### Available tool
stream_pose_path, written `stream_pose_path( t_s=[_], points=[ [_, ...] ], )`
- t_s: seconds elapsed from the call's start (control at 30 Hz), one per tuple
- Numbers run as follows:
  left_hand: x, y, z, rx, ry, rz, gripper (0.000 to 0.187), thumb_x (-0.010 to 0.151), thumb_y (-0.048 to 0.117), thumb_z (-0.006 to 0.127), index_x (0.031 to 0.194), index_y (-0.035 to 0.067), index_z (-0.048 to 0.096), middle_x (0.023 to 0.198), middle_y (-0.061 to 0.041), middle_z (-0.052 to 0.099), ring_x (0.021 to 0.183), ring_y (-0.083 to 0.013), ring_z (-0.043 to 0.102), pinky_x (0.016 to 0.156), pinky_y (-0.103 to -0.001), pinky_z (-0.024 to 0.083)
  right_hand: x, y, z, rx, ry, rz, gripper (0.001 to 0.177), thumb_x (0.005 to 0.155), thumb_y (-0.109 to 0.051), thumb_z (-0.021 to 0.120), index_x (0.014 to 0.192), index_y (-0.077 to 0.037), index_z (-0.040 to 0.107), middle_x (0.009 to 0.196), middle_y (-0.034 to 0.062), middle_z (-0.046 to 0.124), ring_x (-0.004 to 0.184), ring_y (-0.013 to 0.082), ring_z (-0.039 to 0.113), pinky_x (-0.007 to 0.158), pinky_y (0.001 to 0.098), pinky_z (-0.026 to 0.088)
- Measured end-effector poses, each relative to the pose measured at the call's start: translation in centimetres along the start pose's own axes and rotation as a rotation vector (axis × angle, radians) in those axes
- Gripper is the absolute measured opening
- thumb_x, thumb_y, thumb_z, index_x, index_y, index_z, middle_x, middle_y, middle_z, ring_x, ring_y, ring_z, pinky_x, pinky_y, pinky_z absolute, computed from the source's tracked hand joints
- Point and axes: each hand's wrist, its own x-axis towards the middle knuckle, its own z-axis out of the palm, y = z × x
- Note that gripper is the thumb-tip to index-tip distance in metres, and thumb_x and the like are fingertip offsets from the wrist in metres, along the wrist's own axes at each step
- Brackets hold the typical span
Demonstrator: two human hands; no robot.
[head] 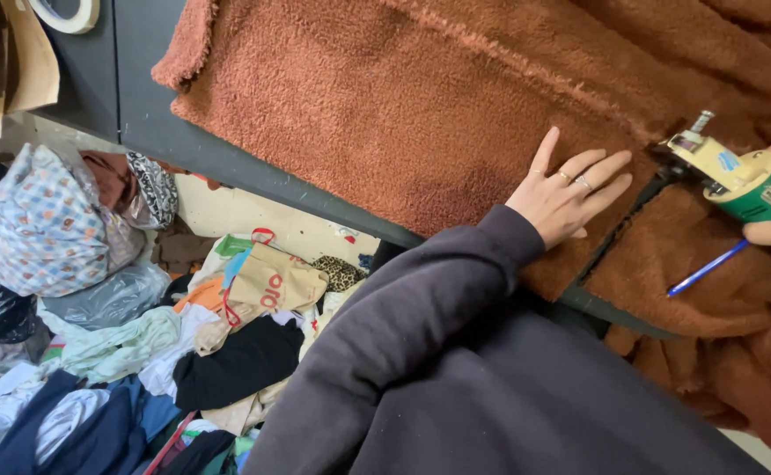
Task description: The person uses a green electric rotary cutter to cut a large piece of brown fabric on a work table. They place a cardboard template on the fabric, trace its outline with a blue pen, and then cut along the marked lines. The person also handles the cut fabric pieces and the template during the process.
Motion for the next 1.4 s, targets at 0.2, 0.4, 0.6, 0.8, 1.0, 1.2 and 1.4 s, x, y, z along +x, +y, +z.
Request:
stream_pose_path(
  t_s=[0.2, 0.4, 0.6, 0.8, 1.0, 1.2, 1.4],
  points=[
    [0.1, -0.2, 0.9, -0.004, -0.003, 0.029, 0.099, 0.076, 0.056, 0.081, 0.159, 0.026, 0.036, 0.169, 0.004, 0.023, 0.154, -0.0174, 0.031, 0.132, -0.071, 0.018, 1.6, 0.3, 0.1, -0.037, -0.020, 0.000, 0.078, 0.048, 0.002, 0.092, 0.119, 0.001, 0.060, 0.105, 0.0148, 0.075, 0.097, 0.0203, 0.073, 0.095, 0.0359, 0.056],
    [0.5, -0.5, -0.5, -0.030, -0.036, 0.023, 0.104, 0.072, 0.058, 0.081, 0.160, 0.027, 0.034, 0.169, 0.005, 0.021, 0.153, -0.0171, 0.031, 0.129, -0.071, 0.020, 3.0, -1.3, -0.4, -0.043, -0.028, 0.009, 0.076, 0.050, 0.003, 0.090, 0.120, 0.002, 0.059, 0.105, 0.0149, 0.075, 0.096, 0.0205, 0.073, 0.094, 0.0356, 0.056],
    [0.9, -0.1, 0.6, 0.074, -0.037, 0.022, 0.065, 0.094, 0.034, 0.062, 0.156, 0.030, 0.043, 0.168, 0.009, 0.022, 0.149, -0.0174, 0.038, 0.123, -0.075, 0.025, 3.8, -1.9, -0.4, -0.034, -0.066, -0.005, 0.076, 0.049, 0.002, 0.090, 0.119, 0.001, 0.060, 0.104, 0.0141, 0.075, 0.095, 0.0196, 0.073, 0.094, 0.0348, 0.056],
    [1.1, 0.0, 0.9, 0.064, -0.036, 0.039, 0.051, 0.099, 0.027, 0.051, 0.150, 0.031, 0.052, 0.164, 0.012, 0.026, 0.146, -0.0204, 0.041, 0.117, -0.082, 0.027, 4.0, -2.1, -0.2, -0.015, -0.083, -0.023, 0.075, 0.049, 0.000, 0.091, 0.117, 0.001, 0.060, 0.103, 0.0133, 0.076, 0.095, 0.0187, 0.073, 0.093, 0.0340, 0.056],
    [1.2, 0.1, 0.7, 0.064, -0.019, 0.034, 0.051, 0.098, 0.027, 0.052, 0.149, 0.030, 0.053, 0.162, 0.013, 0.032, 0.143, -0.0181, 0.042, 0.115, -0.083, 0.027, 4.3, -2.3, -0.4, -0.001, -0.093, -0.040, 0.074, 0.049, -0.001, 0.091, 0.116, 0.000, 0.060, 0.102, 0.0125, 0.076, 0.094, 0.0179, 0.073, 0.093, 0.0332, 0.057],
    [1.1, 0.2, 0.5, 0.074, -0.018, 0.031, 0.051, 0.098, 0.026, 0.051, 0.148, 0.030, 0.052, 0.159, 0.014, 0.037, 0.143, -0.0163, 0.041, 0.115, -0.083, 0.026, 6.1, -5.2, 0.3, -0.152, -0.055, -0.028, 0.074, 0.049, 0.000, 0.093, 0.117, 0.001, 0.062, 0.102, 0.0136, 0.076, 0.091, 0.0184, 0.074, 0.091, 0.0337, 0.057],
    [1.0, 0.4, 0.7, 0.061, -0.007, 0.008, 0.050, 0.098, 0.027, 0.051, 0.148, 0.031, 0.053, 0.158, 0.014, 0.040, 0.142, -0.0153, 0.041, 0.117, -0.083, 0.024, 8.2, -12.2, 1.8, -0.304, -0.031, -0.013, 0.073, 0.055, -0.005, 0.093, 0.121, 0.000, 0.065, 0.101, 0.0134, 0.077, 0.090, 0.0194, 0.074, 0.089, 0.0345, 0.058]
  ],
)
